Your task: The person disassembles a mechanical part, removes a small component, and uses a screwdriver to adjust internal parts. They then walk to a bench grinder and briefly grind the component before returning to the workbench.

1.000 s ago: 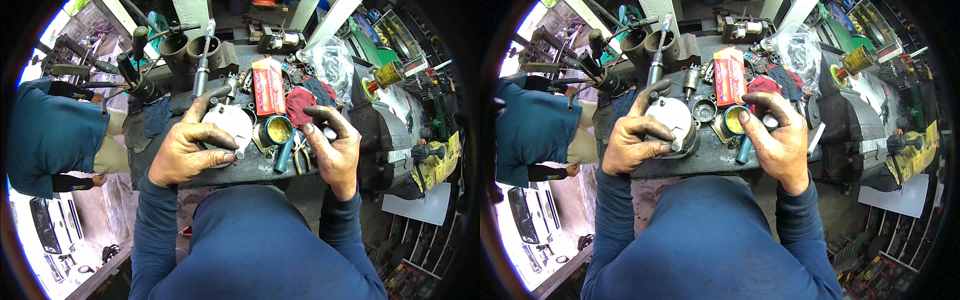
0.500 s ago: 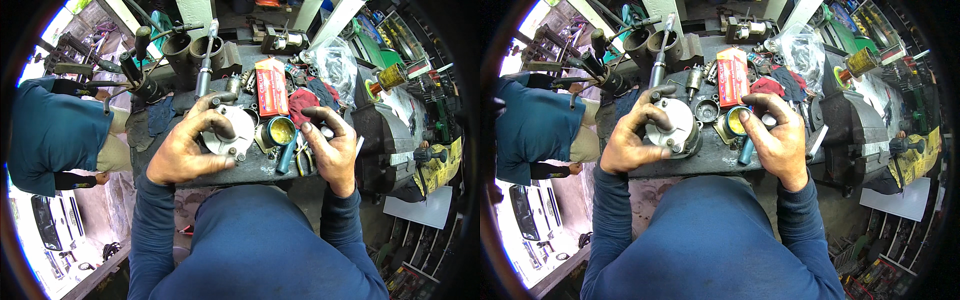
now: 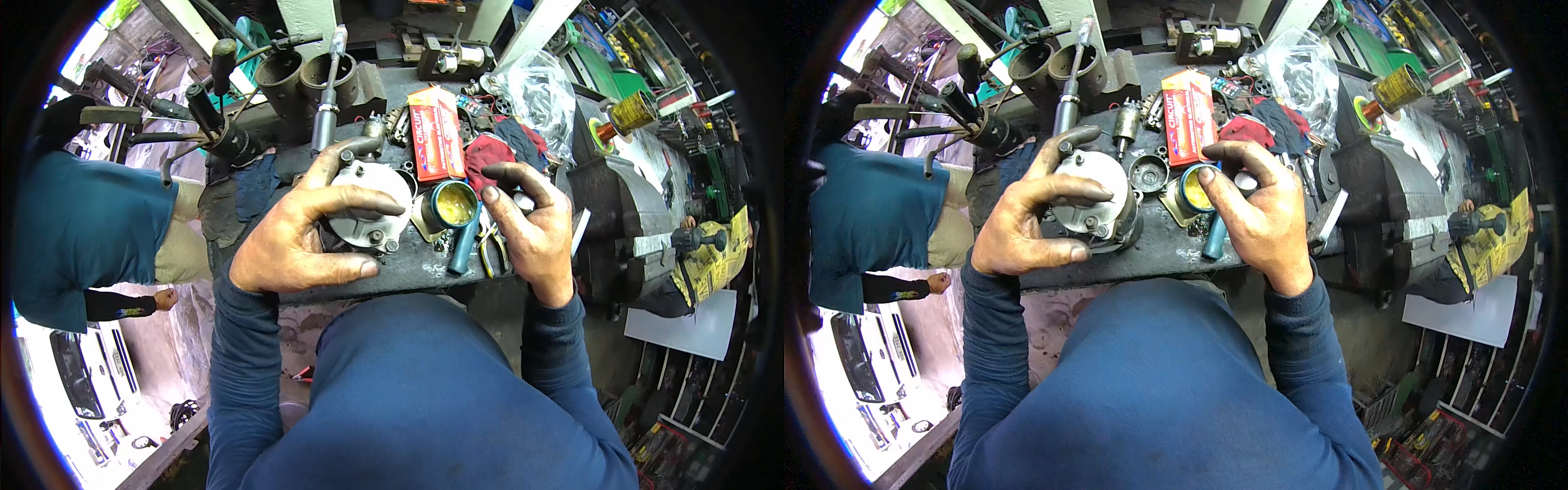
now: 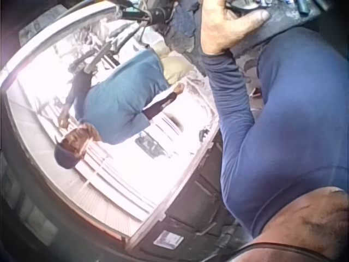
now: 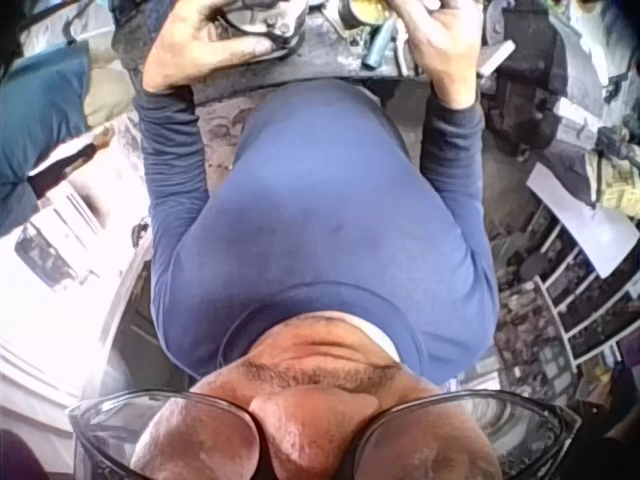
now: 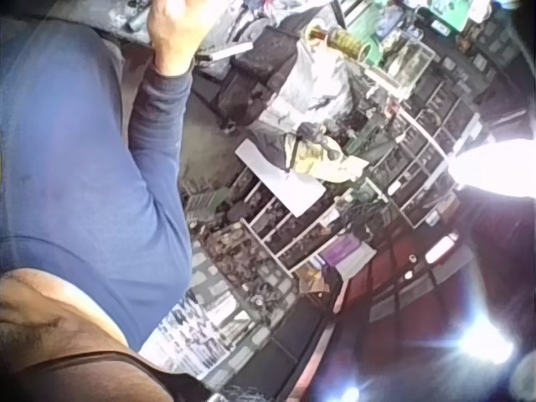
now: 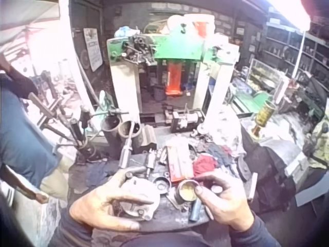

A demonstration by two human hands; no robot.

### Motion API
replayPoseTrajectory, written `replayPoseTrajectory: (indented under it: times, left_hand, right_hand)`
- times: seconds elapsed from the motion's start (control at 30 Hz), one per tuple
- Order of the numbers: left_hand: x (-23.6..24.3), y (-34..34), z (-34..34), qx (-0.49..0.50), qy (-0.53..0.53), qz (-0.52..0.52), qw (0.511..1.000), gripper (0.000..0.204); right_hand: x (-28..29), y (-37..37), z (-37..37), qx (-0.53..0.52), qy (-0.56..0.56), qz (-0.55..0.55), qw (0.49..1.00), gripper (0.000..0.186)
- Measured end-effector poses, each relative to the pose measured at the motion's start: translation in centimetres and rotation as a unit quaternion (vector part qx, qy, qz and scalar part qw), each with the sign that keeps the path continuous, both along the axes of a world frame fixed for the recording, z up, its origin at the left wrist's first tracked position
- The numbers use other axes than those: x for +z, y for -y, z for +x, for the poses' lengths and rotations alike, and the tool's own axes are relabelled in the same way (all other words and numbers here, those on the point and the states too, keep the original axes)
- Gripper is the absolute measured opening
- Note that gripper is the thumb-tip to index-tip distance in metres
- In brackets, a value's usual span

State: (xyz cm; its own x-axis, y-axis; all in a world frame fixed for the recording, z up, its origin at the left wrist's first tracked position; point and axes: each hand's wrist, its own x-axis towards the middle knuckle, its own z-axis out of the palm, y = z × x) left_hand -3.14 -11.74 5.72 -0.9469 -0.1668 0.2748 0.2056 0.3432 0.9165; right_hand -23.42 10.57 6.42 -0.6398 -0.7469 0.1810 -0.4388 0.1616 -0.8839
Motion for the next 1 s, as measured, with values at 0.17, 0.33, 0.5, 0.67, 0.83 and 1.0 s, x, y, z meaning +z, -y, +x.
replayPoseTrajectory:
  times: [0.17,0.33,0.5,0.67,0.83,1.0]
  left_hand:
    - [0.3,0.0,0.0,-0.008,0.031,-0.038,0.999,0.032]
    - [0.5,-0.3,0.1,0.037,0.056,-0.055,0.996,0.028]
    - [0.8,-0.2,0.2,0.018,0.076,-0.041,0.996,0.024]
    - [0.6,-0.4,0.1,0.041,0.067,-0.045,0.996,0.026]
    - [0.5,-0.5,-0.1,0.044,0.085,-0.064,0.993,0.028]
    - [1.2,0.1,0.0,0.013,0.061,-0.090,0.994,0.036]
  right_hand:
    - [0.1,-0.3,0.0,-0.034,0.050,-0.037,0.997,0.026]
    - [0.4,-0.7,-0.2,-0.039,0.067,-0.067,0.995,0.026]
    - [-0.1,-1.4,-0.5,-0.050,0.060,-0.068,0.995,0.024]
    - [-1.3,-2.1,-1.1,-0.080,0.062,-0.093,0.990,0.023]
    - [-3.0,-2.5,-1.6,-0.098,0.076,-0.067,0.990,0.024]
    - [-6.5,-2.8,-1.5,-0.061,0.133,-0.092,0.985,0.026]
